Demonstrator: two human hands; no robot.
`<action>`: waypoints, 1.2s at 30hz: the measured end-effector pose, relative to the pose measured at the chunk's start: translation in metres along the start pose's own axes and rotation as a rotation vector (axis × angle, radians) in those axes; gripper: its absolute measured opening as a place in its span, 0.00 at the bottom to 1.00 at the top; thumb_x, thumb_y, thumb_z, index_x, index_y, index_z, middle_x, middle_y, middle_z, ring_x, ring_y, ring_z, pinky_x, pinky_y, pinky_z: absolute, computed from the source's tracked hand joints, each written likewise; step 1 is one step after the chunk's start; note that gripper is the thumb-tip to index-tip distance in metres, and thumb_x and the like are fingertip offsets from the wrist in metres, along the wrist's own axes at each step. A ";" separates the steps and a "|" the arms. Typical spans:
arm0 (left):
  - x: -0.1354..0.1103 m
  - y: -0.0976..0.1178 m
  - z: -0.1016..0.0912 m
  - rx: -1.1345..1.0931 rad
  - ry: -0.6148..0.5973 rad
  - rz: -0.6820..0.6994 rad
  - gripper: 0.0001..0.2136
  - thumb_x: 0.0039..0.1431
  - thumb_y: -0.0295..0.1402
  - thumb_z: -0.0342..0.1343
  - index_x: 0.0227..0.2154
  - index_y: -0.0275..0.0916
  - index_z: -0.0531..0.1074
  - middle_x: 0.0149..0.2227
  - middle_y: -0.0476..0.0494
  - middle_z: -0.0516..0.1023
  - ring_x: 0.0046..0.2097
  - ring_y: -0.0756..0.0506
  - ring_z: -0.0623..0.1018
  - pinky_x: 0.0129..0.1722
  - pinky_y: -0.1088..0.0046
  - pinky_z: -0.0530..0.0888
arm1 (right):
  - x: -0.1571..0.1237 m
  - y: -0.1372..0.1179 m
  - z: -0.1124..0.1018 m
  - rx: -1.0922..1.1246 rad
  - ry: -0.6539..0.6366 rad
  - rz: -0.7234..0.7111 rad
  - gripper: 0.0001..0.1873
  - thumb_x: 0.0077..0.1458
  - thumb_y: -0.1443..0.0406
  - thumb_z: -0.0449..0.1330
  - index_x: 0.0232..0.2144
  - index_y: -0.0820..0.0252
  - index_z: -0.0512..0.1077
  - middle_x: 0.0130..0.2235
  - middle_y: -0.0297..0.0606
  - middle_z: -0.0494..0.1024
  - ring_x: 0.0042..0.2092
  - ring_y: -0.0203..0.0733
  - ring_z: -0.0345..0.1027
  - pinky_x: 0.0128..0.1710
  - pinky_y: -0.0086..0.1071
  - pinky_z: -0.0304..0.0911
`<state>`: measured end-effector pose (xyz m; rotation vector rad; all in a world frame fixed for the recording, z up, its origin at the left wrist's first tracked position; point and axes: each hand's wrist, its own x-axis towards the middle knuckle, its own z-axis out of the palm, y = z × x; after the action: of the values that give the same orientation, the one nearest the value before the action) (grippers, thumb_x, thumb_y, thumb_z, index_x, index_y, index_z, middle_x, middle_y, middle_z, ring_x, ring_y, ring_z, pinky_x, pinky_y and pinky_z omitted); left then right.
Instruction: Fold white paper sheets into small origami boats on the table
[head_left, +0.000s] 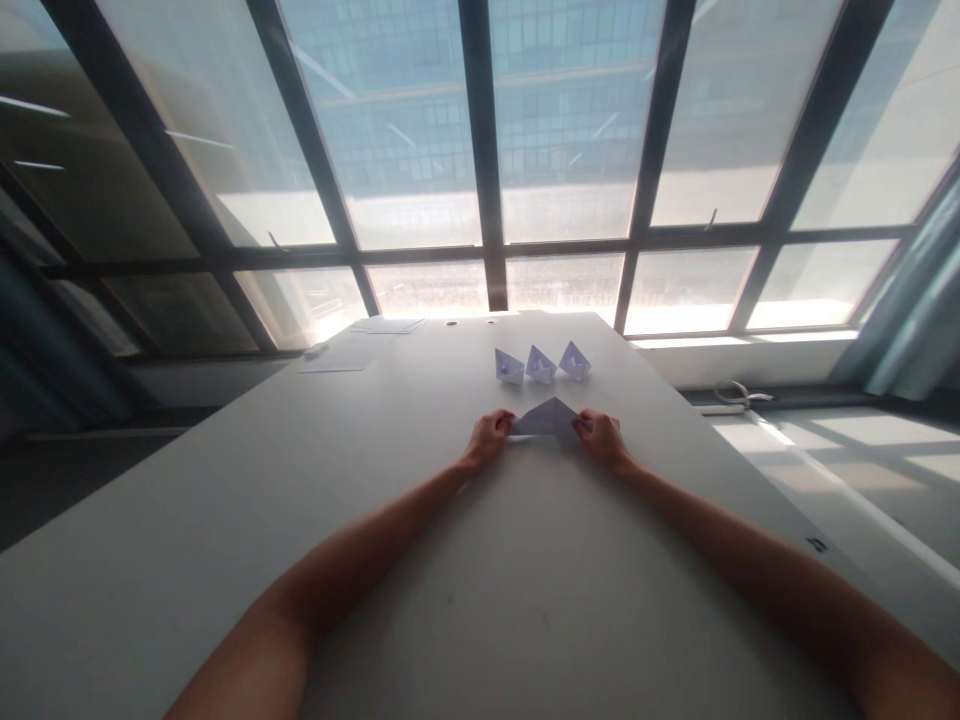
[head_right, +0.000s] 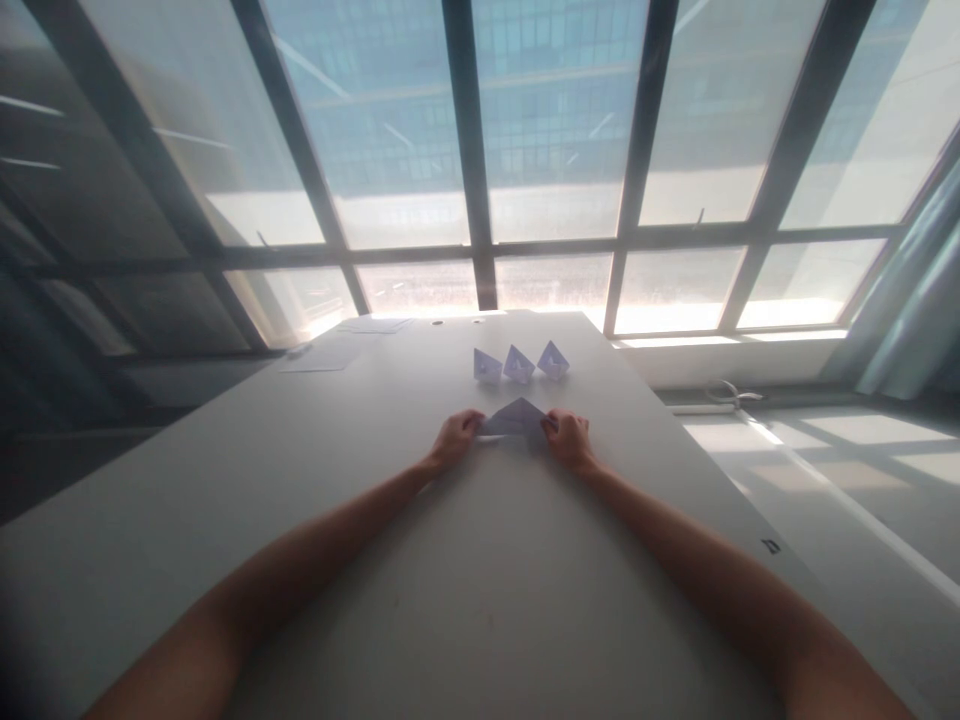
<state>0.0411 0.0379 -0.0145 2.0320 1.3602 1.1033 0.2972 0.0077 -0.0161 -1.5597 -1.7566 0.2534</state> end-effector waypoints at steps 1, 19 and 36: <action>0.000 0.000 0.000 -0.006 0.005 -0.013 0.11 0.61 0.32 0.51 0.41 0.36 0.77 0.32 0.45 0.80 0.35 0.45 0.77 0.39 0.70 0.72 | 0.000 0.000 0.000 0.000 0.001 -0.001 0.12 0.59 0.60 0.55 0.33 0.59 0.78 0.32 0.40 0.80 0.37 0.45 0.71 0.43 0.34 0.58; -0.007 0.016 -0.003 0.011 -0.072 0.041 0.10 0.56 0.38 0.60 0.34 0.37 0.82 0.31 0.44 0.82 0.36 0.43 0.79 0.39 0.70 0.73 | -0.001 -0.003 -0.003 0.035 -0.010 -0.009 0.14 0.58 0.59 0.55 0.32 0.59 0.78 0.33 0.41 0.81 0.37 0.46 0.71 0.43 0.34 0.60; -0.005 0.016 -0.003 -0.001 -0.104 0.037 0.12 0.57 0.35 0.55 0.33 0.34 0.82 0.31 0.43 0.82 0.35 0.43 0.78 0.38 0.71 0.72 | 0.000 0.002 -0.001 0.061 -0.014 -0.058 0.12 0.58 0.60 0.57 0.33 0.59 0.78 0.35 0.41 0.81 0.40 0.47 0.72 0.43 0.35 0.62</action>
<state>0.0463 0.0268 -0.0028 2.0914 1.2755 0.9989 0.2988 0.0076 -0.0169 -1.4649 -1.7848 0.2875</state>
